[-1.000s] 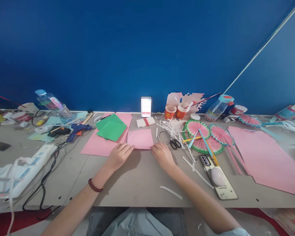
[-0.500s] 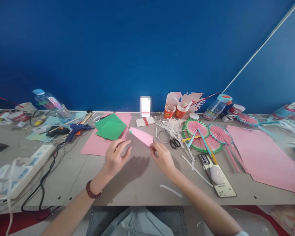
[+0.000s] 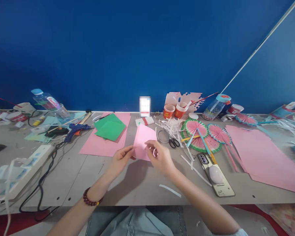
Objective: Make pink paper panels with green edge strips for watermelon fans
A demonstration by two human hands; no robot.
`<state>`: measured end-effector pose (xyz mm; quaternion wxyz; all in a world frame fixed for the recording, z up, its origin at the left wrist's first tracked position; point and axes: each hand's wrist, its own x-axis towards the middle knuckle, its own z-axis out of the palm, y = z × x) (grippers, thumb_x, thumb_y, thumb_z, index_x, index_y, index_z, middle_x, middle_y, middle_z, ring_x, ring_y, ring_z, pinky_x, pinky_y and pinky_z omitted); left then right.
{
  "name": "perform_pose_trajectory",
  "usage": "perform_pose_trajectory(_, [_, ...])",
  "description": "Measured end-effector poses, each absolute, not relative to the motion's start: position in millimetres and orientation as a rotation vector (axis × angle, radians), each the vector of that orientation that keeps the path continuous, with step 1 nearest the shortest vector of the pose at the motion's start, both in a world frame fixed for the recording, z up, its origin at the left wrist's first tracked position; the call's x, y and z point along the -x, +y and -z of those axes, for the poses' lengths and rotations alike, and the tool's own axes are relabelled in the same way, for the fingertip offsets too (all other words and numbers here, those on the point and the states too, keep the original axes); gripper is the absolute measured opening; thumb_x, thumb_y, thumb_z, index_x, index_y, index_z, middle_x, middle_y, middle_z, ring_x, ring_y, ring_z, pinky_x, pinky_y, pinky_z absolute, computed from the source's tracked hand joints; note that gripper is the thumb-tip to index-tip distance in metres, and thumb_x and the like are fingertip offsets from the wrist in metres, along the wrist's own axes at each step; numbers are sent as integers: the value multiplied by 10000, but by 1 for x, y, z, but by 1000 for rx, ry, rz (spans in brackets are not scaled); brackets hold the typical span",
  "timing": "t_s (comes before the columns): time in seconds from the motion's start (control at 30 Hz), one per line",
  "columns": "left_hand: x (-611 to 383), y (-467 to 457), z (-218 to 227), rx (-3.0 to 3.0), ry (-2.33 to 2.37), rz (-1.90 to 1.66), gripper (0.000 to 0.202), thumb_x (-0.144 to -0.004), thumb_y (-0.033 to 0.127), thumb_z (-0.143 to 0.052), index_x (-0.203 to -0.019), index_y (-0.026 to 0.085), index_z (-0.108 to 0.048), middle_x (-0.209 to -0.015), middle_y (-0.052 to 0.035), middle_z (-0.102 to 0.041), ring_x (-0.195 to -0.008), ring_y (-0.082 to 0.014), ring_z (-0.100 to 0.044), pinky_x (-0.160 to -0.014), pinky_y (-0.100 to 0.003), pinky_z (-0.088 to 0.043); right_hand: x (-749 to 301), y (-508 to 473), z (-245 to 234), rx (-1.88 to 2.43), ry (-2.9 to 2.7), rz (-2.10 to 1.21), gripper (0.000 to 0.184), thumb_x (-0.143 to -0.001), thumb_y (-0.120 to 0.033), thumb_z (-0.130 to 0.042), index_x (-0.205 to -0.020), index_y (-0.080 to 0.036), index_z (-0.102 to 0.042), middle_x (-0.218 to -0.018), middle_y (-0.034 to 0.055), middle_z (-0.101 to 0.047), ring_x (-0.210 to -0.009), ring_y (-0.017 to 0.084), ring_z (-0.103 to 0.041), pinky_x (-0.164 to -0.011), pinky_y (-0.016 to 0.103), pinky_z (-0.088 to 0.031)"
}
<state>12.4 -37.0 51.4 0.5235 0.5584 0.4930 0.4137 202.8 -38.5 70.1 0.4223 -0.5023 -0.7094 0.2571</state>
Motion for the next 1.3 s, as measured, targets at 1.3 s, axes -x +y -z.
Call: perform_pose_trajectory(1.3, [42, 4, -82, -1463, 1184, -568, 380, -759, 455, -653, -976, 149, -713, -908, -83, -715, -735, -170, -619, -593, -247, -496, -247, 42, -93, 1254, -2180, -1382, 266, -811, -387, -579, -840, -188, -754, -736, 9, -667, -625, 116, -559, -566, 215, -472])
